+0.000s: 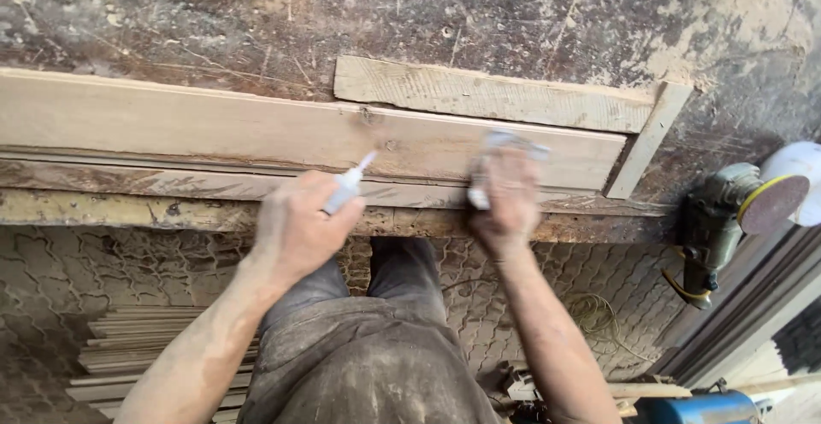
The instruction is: Applying wood glue to a wooden plank and sanding it using both manual sandpaper and a handheld power sander.
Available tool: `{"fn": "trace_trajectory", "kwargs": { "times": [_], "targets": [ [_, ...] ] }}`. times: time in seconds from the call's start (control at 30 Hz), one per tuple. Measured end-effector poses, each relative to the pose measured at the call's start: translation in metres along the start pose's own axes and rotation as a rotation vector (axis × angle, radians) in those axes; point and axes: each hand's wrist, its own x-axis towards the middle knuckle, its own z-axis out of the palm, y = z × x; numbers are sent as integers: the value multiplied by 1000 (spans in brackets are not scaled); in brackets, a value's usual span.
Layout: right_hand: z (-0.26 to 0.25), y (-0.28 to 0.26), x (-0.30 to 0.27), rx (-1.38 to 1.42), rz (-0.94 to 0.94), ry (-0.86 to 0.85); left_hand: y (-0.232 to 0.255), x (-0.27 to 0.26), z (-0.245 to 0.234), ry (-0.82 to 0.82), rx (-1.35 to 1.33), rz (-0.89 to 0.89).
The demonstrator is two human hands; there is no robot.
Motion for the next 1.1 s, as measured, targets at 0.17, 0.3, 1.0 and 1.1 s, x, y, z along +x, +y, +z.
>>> {"fn": "trace_trajectory", "kwargs": {
  "times": [0.17,0.3,1.0,1.1],
  "targets": [
    [-34,24,5,37,93,357,16,10,13,-76,-11,-26],
    [-42,19,7,34,127,334,29,16,9,-64,-7,-71],
    [-42,22,6,57,121,319,42,6,14,-125,28,-141],
    [-42,21,6,67,119,322,41,0,19,-137,-1,-136]
  ]
}}
